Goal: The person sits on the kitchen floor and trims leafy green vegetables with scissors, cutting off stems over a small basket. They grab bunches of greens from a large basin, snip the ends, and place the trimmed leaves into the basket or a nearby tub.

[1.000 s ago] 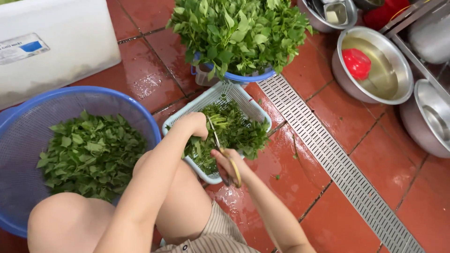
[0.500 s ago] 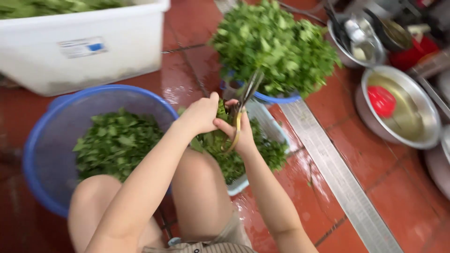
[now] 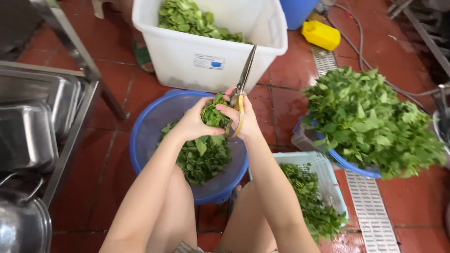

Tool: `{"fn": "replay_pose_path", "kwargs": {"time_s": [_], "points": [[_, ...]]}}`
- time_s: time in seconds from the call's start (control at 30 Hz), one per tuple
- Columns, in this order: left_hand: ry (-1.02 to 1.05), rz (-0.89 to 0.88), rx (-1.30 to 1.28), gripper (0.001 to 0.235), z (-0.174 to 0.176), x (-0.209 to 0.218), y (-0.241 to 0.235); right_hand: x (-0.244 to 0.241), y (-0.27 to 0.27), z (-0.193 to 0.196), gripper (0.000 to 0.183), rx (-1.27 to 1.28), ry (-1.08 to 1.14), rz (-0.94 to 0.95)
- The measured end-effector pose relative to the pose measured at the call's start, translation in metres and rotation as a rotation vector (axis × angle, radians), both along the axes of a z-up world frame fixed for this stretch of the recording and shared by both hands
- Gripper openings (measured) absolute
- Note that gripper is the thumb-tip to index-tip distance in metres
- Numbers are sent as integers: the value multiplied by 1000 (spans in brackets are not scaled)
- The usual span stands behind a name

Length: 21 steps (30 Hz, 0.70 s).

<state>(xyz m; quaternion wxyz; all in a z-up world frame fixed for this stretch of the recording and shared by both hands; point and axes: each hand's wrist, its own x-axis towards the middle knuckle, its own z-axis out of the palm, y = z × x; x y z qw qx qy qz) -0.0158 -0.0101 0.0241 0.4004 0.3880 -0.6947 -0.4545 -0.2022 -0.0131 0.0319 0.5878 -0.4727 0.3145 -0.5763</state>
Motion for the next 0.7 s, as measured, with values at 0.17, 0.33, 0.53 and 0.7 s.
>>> {"fn": "replay_pose_path", "kwargs": {"time_s": [0.17,0.33,0.53,0.7], "points": [[-80,138,109,84,-66,11,-19,21,-13,-40,49,81,-40,-15],[147,230,258,73,-74,24,-23,25,-7,-49,52,-5,204,-1],[-112,324,214,81,-50,31,-7,17,-12,-39,50,113,242,-12],[135,211,148,90,-78,38,-12,-3,-15,-39,45,106,286,-9]]}}
